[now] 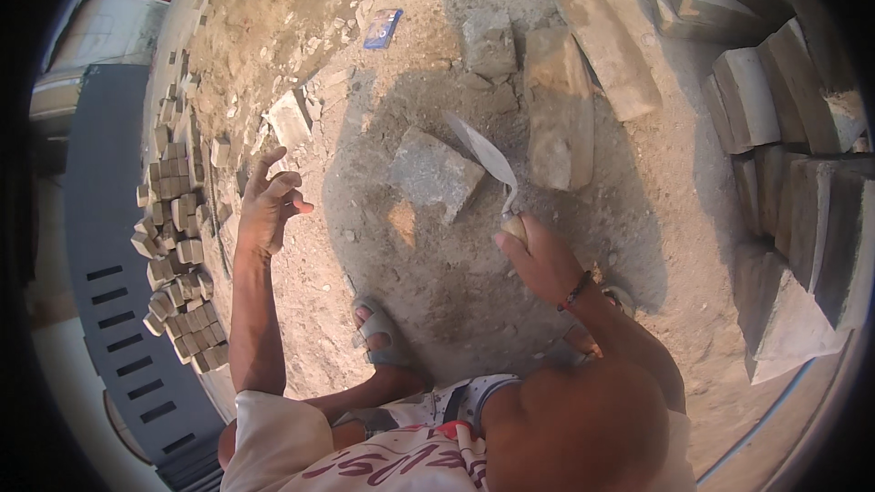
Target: The person uses a hand chisel to chip and shape a small rectangular stone block on a dusty ground surface. They repeatedly strike the stone to remove material and refine its edges, then place the shaped stone aside among other blocks.
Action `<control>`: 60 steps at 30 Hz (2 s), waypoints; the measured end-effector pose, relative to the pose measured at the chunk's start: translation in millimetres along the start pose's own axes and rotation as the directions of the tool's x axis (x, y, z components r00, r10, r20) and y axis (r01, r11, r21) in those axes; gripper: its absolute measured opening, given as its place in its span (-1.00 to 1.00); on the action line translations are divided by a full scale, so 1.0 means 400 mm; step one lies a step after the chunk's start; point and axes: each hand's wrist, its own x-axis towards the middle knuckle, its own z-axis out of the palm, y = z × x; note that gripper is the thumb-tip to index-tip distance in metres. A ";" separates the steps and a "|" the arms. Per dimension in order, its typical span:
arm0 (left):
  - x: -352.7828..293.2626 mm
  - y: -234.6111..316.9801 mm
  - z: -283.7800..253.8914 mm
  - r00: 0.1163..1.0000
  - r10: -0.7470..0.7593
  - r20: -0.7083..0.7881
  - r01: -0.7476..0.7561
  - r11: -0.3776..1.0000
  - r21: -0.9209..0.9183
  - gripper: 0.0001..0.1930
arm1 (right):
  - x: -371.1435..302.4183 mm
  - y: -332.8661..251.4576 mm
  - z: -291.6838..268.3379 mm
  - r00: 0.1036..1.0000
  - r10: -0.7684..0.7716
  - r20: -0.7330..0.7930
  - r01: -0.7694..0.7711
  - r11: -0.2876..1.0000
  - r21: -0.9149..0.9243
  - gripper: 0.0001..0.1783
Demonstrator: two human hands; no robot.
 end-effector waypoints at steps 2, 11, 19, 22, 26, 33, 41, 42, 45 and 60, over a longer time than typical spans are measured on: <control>-0.008 0.006 0.014 0.995 0.058 0.080 -0.078 0.957 0.279 -0.36 | 0.018 0.004 0.012 0.997 -0.050 -0.050 0.047 0.997 -0.055 -0.56; 0.137 -0.055 0.314 0.722 0.004 0.692 -0.688 -0.110 0.718 0.19 | -0.048 0.062 -0.012 0.999 0.009 -0.045 -0.009 1.000 -0.012 -0.55; 0.147 -0.092 0.353 0.620 0.049 0.783 -0.782 -0.033 0.622 -0.11 | -0.111 0.123 0.010 0.995 0.036 -0.094 -0.035 0.999 0.018 -0.59; 0.073 -0.177 0.295 0.531 0.305 0.791 -0.808 -0.101 0.581 -0.17 | -0.108 0.107 0.010 0.998 0.026 -0.064 -0.027 1.000 -0.015 -0.54; -0.001 -0.216 0.216 0.545 0.428 0.721 -0.823 0.108 0.558 -0.21 | -0.100 0.096 -0.004 0.997 0.009 0.079 0.001 0.992 -0.130 -0.51; 0.013 -0.279 0.173 0.600 0.403 0.692 -0.789 0.441 0.427 -0.24 | -0.122 0.099 0.016 0.970 0.100 0.220 -0.049 0.974 -0.222 -0.44; -0.108 -0.092 0.219 0.797 0.277 0.537 -0.604 0.334 0.724 -0.22 | -0.107 0.065 0.023 0.996 -0.086 0.027 0.087 0.996 -0.037 -0.41; -0.105 -0.100 0.221 0.787 0.329 0.522 -0.612 0.309 0.728 -0.22 | -0.099 0.048 0.024 0.996 -0.086 0.025 0.088 0.994 -0.068 -0.42; -0.080 -0.194 0.223 0.808 0.478 0.345 -0.566 0.464 0.681 -0.21 | -0.083 -0.013 0.040 0.991 -0.132 0.012 0.132 0.988 -0.080 -0.44; -0.089 -0.291 0.179 0.837 0.482 0.259 -0.540 0.652 0.532 -0.15 | -0.022 0.029 0.127 0.990 -0.134 0.038 0.136 0.988 -0.070 -0.53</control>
